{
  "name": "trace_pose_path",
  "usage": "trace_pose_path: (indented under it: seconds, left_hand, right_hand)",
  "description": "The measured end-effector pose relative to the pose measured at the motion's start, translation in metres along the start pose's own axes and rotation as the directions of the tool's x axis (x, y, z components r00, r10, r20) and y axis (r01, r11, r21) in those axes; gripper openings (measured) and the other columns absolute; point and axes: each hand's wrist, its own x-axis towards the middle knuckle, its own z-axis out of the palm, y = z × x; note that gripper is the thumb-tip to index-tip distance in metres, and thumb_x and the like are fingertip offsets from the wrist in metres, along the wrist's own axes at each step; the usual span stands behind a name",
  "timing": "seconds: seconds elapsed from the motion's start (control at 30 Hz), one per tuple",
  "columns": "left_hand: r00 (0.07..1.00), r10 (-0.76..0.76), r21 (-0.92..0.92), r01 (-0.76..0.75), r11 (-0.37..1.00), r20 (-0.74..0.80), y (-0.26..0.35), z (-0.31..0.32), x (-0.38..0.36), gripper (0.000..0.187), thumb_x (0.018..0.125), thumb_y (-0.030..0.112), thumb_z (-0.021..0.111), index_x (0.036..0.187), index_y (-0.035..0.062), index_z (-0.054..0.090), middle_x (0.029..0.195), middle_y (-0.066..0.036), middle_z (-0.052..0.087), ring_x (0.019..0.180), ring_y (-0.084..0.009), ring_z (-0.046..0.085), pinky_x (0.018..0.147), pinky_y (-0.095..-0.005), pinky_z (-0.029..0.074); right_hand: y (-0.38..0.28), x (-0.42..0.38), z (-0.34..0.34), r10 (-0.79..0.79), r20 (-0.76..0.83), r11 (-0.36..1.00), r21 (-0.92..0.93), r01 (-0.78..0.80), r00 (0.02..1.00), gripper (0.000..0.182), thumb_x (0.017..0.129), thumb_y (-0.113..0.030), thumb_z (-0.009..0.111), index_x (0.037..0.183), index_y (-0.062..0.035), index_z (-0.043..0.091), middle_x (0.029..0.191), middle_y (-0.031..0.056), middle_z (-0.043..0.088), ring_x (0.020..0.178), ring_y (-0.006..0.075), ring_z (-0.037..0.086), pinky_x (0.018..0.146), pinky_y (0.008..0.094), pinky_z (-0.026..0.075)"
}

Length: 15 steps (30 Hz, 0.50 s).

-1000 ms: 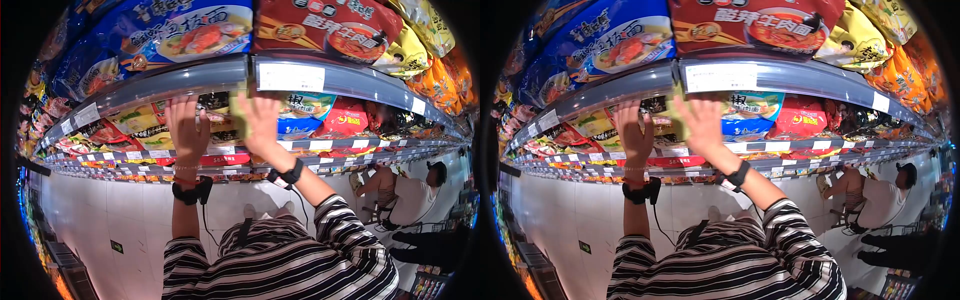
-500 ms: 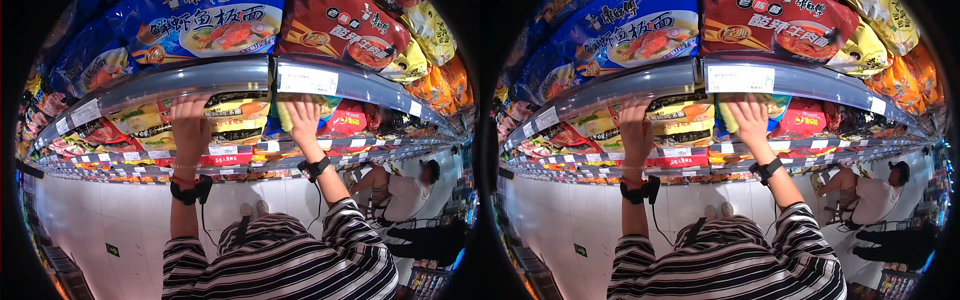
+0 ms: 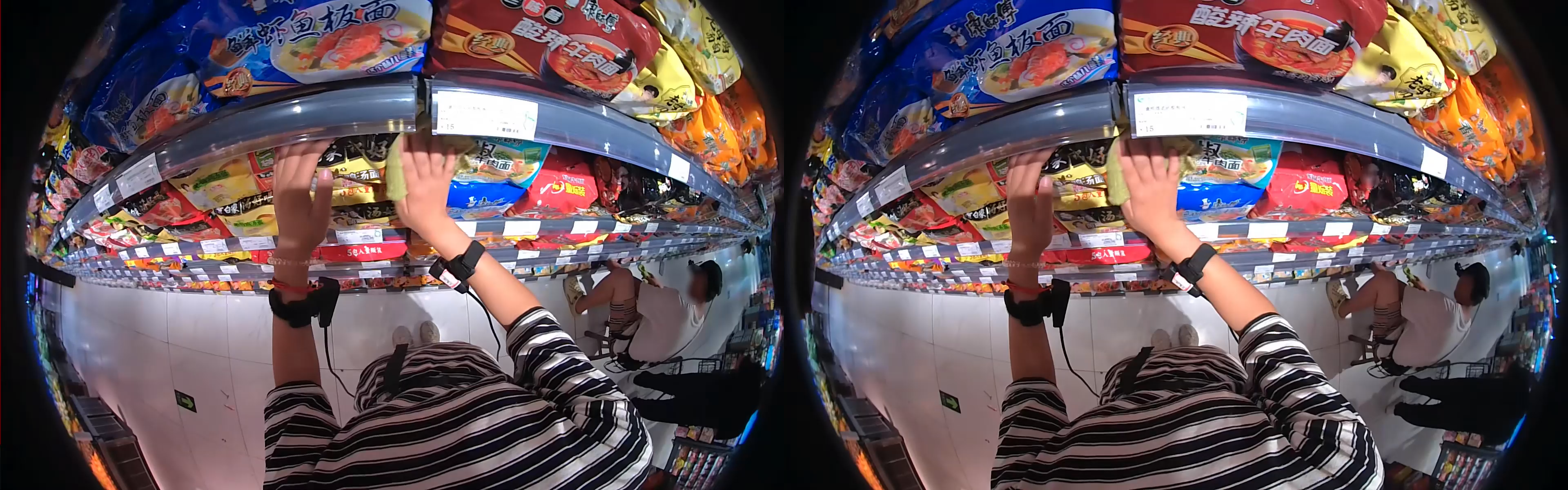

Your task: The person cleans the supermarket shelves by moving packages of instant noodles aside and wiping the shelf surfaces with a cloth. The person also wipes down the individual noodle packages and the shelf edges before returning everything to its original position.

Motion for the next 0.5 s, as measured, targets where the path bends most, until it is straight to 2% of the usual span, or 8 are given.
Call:
trace_pose_path:
  seconds: [0.07,0.1,0.13,0.23,0.33,0.43,0.47,0.5]
  left_hand:
    - [1.0,-0.007,-0.015,0.007,1.0,-0.009,0.002,0.0,0.0,0.039,0.092,0.026,0.041,0.115,0.0002,0.06,0.114,-0.02,0.057,0.109,-0.0376,0.05,0.101,-0.0462,0.034]
    - [1.0,0.003,-0.021,-0.004,1.0,-0.021,0.002,0.001,0.0,0.039,0.092,0.026,0.041,0.114,-0.0001,0.06,0.113,-0.02,0.057,0.109,-0.0375,0.05,0.101,-0.0458,0.034]
    - [0.999,0.015,-0.027,-0.016,1.0,-0.032,0.001,0.002,0.001,0.039,0.092,0.025,0.041,0.114,-0.0003,0.06,0.113,-0.02,0.057,0.109,-0.0374,0.05,0.1,-0.0454,0.034]
    - [1.0,0.017,-0.025,-0.017,1.0,-0.019,0.004,0.0,0.002,0.039,0.092,0.025,0.041,0.114,-0.0003,0.06,0.112,-0.02,0.057,0.108,-0.0369,0.05,0.1,-0.0447,0.034]
    - [1.0,0.006,-0.002,-0.006,1.0,-0.003,0.006,-0.002,0.003,0.038,0.091,0.024,0.042,0.114,0.0002,0.06,0.112,-0.019,0.057,0.109,-0.0361,0.05,0.1,-0.0441,0.034]
    - [1.0,-0.015,0.008,0.015,1.0,-0.007,0.007,-0.001,0.002,0.037,0.089,0.022,0.043,0.114,0.0008,0.06,0.113,-0.018,0.058,0.109,-0.035,0.05,0.1,-0.0434,0.034]
    - [1.0,-0.022,0.006,0.022,1.0,-0.011,0.007,0.001,0.002,0.036,0.088,0.021,0.044,0.114,0.001,0.06,0.113,-0.018,0.058,0.109,-0.0347,0.05,0.1,-0.0432,0.034]
    - [0.999,-0.034,0.01,0.034,0.999,-0.018,0.008,0.001,0.002,0.036,0.087,0.02,0.044,0.113,0.0012,0.06,0.113,-0.018,0.058,0.109,-0.0344,0.05,0.1,-0.0429,0.034]
  right_hand:
    - [0.0,-0.016,0.014,-0.077,0.053,0.997,0.027,0.076,0.996,0.073,0.065,-0.014,0.061,0.136,-0.0123,0.047,0.144,0.0094,0.04,0.137,0.0321,0.029,0.109,0.0552,0.017]
    - [-0.007,-0.018,0.013,-0.162,0.134,0.986,0.0,0.164,0.978,0.07,0.067,-0.015,0.063,0.136,-0.0181,0.048,0.146,0.0026,0.039,0.139,0.0282,0.027,0.109,0.0497,0.02]
    - [-0.018,-0.017,0.021,-0.211,0.108,0.977,0.011,0.211,0.971,0.064,0.073,-0.018,0.063,0.135,-0.0213,0.049,0.148,-0.0031,0.037,0.142,0.0227,0.025,0.11,0.0436,0.022]
    - [-0.046,-0.01,0.038,-0.408,0.242,0.9,-0.054,0.432,0.88,0.055,0.08,-0.021,0.059,0.134,-0.0241,0.05,0.149,-0.0057,0.037,0.14,0.0185,0.027,0.11,0.0409,0.022]
    - [-0.041,-0.003,0.032,-0.445,0.211,0.883,-0.056,0.466,0.87,0.055,0.082,-0.018,0.056,0.136,-0.0228,0.049,0.15,-0.0061,0.035,0.13,0.0138,0.04,0.104,0.0336,0.031]
    - [-0.011,-0.005,-0.001,-0.381,0.385,0.924,0.156,0.348,0.841,0.064,0.079,-0.014,0.056,0.141,-0.0185,0.043,0.15,-0.007,0.035,0.113,0.0102,0.049,0.096,0.026,0.04]
    - [0.002,-0.004,-0.016,-0.442,0.327,0.876,-0.045,0.481,0.836,0.074,0.074,-0.011,0.057,0.145,-0.0149,0.038,0.151,-0.0066,0.034,0.101,0.0089,0.052,0.091,0.0222,0.044]
    - [0.012,-0.008,-0.032,-0.397,0.381,0.899,-0.021,0.438,0.835,0.078,0.071,-0.011,0.057,0.146,-0.0163,0.036,0.151,-0.0054,0.034,0.113,0.0096,0.051,0.1,0.0273,0.041]
